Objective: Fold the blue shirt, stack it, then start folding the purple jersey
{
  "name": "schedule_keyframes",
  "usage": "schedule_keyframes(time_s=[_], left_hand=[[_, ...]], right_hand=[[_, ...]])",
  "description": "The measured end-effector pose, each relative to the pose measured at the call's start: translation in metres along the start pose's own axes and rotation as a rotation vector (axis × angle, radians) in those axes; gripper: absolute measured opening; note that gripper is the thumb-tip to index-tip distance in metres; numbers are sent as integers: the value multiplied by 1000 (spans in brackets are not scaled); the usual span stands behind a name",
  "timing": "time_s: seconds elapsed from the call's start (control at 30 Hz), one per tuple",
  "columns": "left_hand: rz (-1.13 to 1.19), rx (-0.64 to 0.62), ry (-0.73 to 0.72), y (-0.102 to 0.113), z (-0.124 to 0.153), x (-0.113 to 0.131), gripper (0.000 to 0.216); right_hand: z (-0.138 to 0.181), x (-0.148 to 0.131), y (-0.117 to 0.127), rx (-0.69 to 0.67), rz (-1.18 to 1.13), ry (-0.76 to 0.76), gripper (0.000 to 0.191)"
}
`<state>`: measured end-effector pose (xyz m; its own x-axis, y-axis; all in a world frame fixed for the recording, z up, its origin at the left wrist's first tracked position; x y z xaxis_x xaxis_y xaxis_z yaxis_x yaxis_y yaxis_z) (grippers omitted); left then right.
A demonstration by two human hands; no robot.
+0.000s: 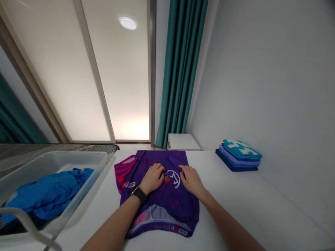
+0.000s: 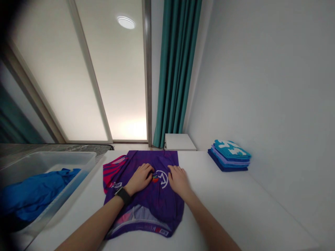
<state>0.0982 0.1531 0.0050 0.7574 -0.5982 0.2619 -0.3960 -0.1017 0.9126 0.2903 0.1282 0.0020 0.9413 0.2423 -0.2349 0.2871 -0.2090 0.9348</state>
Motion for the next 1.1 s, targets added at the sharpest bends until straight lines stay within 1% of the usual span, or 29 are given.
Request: schedule_keyframes(time_s=[0.07, 0.13, 0.27, 0.33, 0.4, 0.47, 0.57, 0.63, 0.67, 0.7, 0.8, 0.87, 0.97, 1.03, 1.1], left_hand=[[4, 1, -6, 0, -1, 0, 18], [7, 2, -10, -1, -1, 0, 18], [13, 13, -1, -2, 0, -3, 18], [15, 12, 12, -3, 0, -4, 19], [9, 7, 29, -4, -1, -6, 20], [0, 5, 41, -4, -2, -6, 21], [-1, 9, 37, -4, -2, -6, 24], [3, 5, 31, -4, -3, -5, 25], [4, 2, 31, -4, -3, -4, 26], [5, -2, 32, -3, -3, -4, 26], [7, -9, 37, -2, -1, -4, 27], [9, -17, 39, -2, 0, -4, 27], [17, -17, 33, -4, 2, -3, 26], [22, -7, 33, -3, 4, -3, 27], [15, 10, 42, 1, 5, -6, 27]], right_hand=[[-17, 0, -3, -10, 44, -55, 40], [-32, 1, -8, 0, 60, -118, 39], [-51, 8, -16, 77, 27, -199, 15], [-53, 18, -12, 143, 9, -245, 13], [-47, 35, -2, 224, -15, -310, 16], [-35, 55, 11, 292, -41, -369, 19], [-8, 85, 25, 342, -72, -427, 19], [11, 97, 28, 375, -81, -452, 16], [20, 100, 27, 370, -66, -456, 15], [26, 100, 25, 346, -32, -445, 17], [36, 90, 14, 205, 120, -381, 44], [36, 82, 8, 133, 184, -355, 54], [33, 75, 6, 120, 161, -345, 52], [33, 77, 9, 160, 90, -336, 47], [34, 84, 16, 228, 20, -349, 41]])
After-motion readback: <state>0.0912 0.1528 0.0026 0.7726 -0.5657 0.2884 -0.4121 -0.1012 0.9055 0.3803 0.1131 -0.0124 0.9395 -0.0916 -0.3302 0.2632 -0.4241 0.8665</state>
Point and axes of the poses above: each hand's wrist, its own z-axis away from the middle knuckle, its own y-axis out of the back of the hand, x = y × z, the point moved 4 cm from there along -z, towards the middle knuckle
